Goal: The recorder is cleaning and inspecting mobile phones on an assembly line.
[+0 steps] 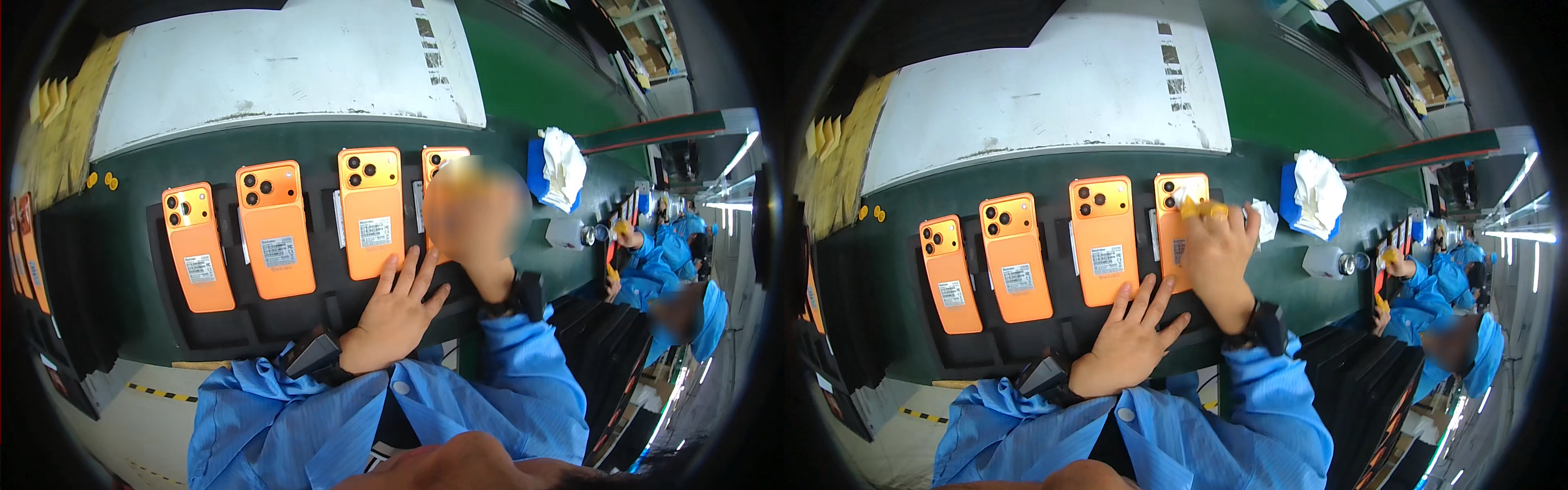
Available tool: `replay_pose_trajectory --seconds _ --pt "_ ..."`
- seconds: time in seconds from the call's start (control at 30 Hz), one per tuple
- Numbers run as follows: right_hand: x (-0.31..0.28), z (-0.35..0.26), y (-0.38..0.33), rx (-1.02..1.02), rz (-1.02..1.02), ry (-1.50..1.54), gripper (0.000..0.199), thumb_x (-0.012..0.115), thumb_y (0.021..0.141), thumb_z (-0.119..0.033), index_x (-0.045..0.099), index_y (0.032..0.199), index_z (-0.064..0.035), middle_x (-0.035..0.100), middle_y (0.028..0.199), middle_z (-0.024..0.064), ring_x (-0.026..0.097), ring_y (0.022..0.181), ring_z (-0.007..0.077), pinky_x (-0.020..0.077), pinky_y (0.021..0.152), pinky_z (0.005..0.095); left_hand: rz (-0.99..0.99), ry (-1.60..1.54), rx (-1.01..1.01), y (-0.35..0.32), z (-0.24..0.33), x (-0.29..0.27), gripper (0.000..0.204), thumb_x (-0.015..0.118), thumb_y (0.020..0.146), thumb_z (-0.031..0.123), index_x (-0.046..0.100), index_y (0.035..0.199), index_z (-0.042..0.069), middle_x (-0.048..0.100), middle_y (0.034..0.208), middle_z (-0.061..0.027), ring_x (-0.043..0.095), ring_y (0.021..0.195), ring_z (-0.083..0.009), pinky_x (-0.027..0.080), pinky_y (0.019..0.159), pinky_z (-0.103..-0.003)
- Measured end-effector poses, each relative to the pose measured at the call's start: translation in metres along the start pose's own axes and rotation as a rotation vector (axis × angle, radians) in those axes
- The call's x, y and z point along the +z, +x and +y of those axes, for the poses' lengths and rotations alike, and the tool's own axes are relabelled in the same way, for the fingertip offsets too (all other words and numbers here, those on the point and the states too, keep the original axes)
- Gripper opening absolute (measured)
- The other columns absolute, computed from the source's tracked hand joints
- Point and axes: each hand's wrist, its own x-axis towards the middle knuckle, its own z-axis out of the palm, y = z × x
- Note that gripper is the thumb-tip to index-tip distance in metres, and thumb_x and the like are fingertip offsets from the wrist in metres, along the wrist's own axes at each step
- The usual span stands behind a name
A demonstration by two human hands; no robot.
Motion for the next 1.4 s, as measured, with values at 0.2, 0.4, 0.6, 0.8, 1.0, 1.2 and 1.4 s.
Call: replay_pose_trajectory --seconds 0.2,0.4,0.6,0.8,1.0,1.2,1.4 --pt "0.007 0.005 0.017 -0.015 -0.001 -0.033 0.029 0.062 0.073 -0.01 0.073 0.101 -0.0097 0.061 0.088 0.0059 0.057 0.091 0.0253 0.0396 0.095 0.0527 0.002 0.021 -0.002 0.0 -0.001 -0.004 0.051 0.069 0.078 0.031 0.066 0.128 0.02 0.035 0.153 -0.0248 0.035 0.139 -0.0429 0.024 0.113 -0.057" --pt "0.002 0.002 0.009 -0.066 0.011 -0.026 0.019 0.066 0.073 -0.009 0.073 0.09 -0.0099 0.06 0.088 0.0079 0.057 0.089 0.0279 0.0407 0.094 0.0529 0.011 -0.02 0.005 -0.005 0.002 -0.003 0.049 0.067 0.081 0.031 0.065 0.128 0.019 0.035 0.152 -0.0257 0.035 0.139 -0.0436 0.025 0.112 -0.058" --pt "-0.005 -0.023 0.033 -0.091 0.136 0.176 0.024 0.063 0.071 -0.005 0.073 0.092 -0.0116 0.059 0.088 0.0085 0.055 0.087 0.0298 0.04 0.094 0.0534 0.025 0.026 -0.027 -0.005 0.002 -0.001 0.048 0.064 0.083 0.029 0.064 0.129 0.016 0.039 0.15 -0.0206 0.03 0.141 -0.0442 0.018 0.105 -0.075" --pt "0.018 -0.07 0.04 -0.296 0.037 0.224 0.026 0.064 0.07 -0.008 0.073 0.094 -0.01 0.061 0.096 0.0015 0.056 0.091 0.0244 0.0362 0.1 0.0581 0.0 0.021 -0.064 -0.008 0.008 0.005 0.041 0.055 0.088 0.024 0.065 0.125 0.01 0.046 0.138 -0.0203 0.033 0.135 -0.0472 0.015 0.093 -0.086" --pt "0.013 -0.071 0.047 -0.311 -0.01 0.174 0.024 0.063 0.07 -0.009 0.072 0.093 -0.01 0.06 0.101 0.0034 0.055 0.094 0.0251 0.0348 0.1 0.06 0.038 0.051 -0.048 -0.011 0.009 0.006 0.041 0.056 0.087 0.026 0.065 0.125 0.015 0.044 0.139 -0.0212 0.033 0.134 -0.0494 0.018 0.092 -0.087" --pt "0.017 -0.071 0.04 -0.259 0.048 0.194 0.015 0.061 0.073 -0.005 0.069 0.085 -0.0096 0.06 0.099 0.004 0.054 0.094 0.0252 0.0352 0.1 0.0599 0.005 0.032 -0.049 -0.007 0.006 0.009 0.041 0.052 0.089 0.028 0.064 0.128 0.017 0.041 0.142 -0.0212 0.032 0.133 -0.0503 0.019 0.092 -0.087" --pt "0.015 -0.072 0.047 -0.24 0.008 0.099 0.023 0.062 0.071 -0.007 0.071 0.092 -0.0101 0.061 0.094 0.0031 0.056 0.09 0.0248 0.0362 0.099 0.0576 0.012 0.002 -0.069 -0.006 0.007 0.01 0.041 0.05 0.092 0.028 0.064 0.128 0.016 0.04 0.144 -0.0216 0.028 0.137 -0.0509 0.017 0.093 -0.087"
